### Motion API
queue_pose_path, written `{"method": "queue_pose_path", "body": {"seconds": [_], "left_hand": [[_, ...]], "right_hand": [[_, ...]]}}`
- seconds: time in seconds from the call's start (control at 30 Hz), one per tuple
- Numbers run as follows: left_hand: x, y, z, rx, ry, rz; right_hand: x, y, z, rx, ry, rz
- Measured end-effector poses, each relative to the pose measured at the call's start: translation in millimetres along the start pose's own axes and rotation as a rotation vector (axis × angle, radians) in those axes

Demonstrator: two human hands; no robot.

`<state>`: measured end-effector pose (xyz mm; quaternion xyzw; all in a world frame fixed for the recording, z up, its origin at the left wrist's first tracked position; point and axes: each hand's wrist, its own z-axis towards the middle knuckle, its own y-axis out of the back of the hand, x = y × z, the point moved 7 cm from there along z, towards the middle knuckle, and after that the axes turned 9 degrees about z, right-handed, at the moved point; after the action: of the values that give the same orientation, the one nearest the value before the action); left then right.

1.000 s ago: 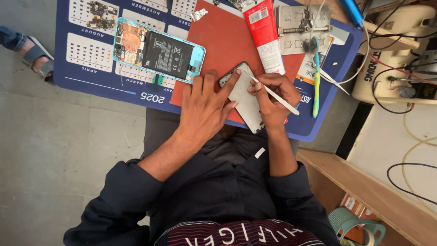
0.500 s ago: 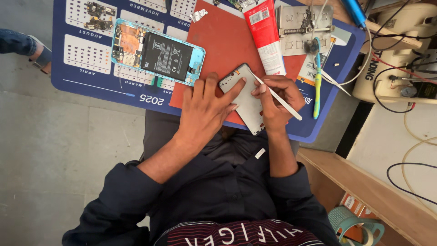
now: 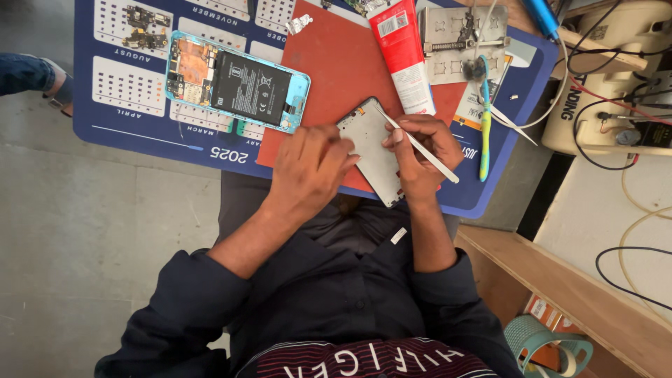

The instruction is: The person applies adhesive to the edges of a smartphone screen assembly using a tube and spreads it with a metal tool. They work on a blue mat with various tools and phone parts nearby.

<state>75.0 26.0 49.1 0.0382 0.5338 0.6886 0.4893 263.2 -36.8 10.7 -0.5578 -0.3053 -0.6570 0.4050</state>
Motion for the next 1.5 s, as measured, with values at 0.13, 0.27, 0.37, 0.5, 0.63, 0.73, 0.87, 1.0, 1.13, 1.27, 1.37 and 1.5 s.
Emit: {"method": "queue_pose_path", "body": {"seconds": [0.13,0.27,0.37,0.5,0.63,0.73,0.87,1.0,1.13,1.27,1.37,1.5], "left_hand": [[-3.7,3.5,-0.3,-0.057,-0.128,-0.086],[-7.2,0.5,-0.6,-0.036,-0.177,-0.16],[-6.7,-0.6,-0.2,-0.045,-0.173,-0.162],[-5.9,-2.5,-0.3,-0.053,-0.185,-0.167],[-5.9,-6.8,-1.8,-0.042,-0.183,-0.181],[-4.8,-10.7,-3.0,-0.054,-0.162,-0.182],[-4.9,-16.9,-3.4,-0.069,-0.165,-0.237],[-5.5,-24.4,-1.0,-0.042,-0.166,-0.228],[-2.9,-23.4,1.0,-0.026,-0.154,-0.205],[2.8,-20.1,-0.6,0.0,-0.147,-0.137],[6.4,-18.2,-3.3,-0.038,-0.151,-0.18],[7.1,-27.2,-5.5,-0.007,-0.143,-0.131]], "right_hand": [[0.2,2.4,-3.0,-0.043,-0.062,-0.043],[23.0,1.6,0.0,-0.048,0.088,-0.094],[45.6,0.6,10.2,-0.023,0.255,-0.596],[42.6,-10.9,26.1,0.102,0.286,-0.935],[41.4,-10.6,35.6,0.079,0.293,-0.897],[46.0,2.1,50.9,0.017,0.208,-0.694],[53.5,-11.3,80.6,0.089,0.184,-0.406],[40.0,-61.0,120.6,0.193,0.008,-0.217],[46.0,-122.3,161.7,0.256,0.183,-0.198],[43.6,-147.4,175.4,0.266,0.013,0.288],[43.7,-120.9,160.8,0.231,0.038,0.148],[40.0,-58.4,113.4,0.183,-0.124,0.126]]}}
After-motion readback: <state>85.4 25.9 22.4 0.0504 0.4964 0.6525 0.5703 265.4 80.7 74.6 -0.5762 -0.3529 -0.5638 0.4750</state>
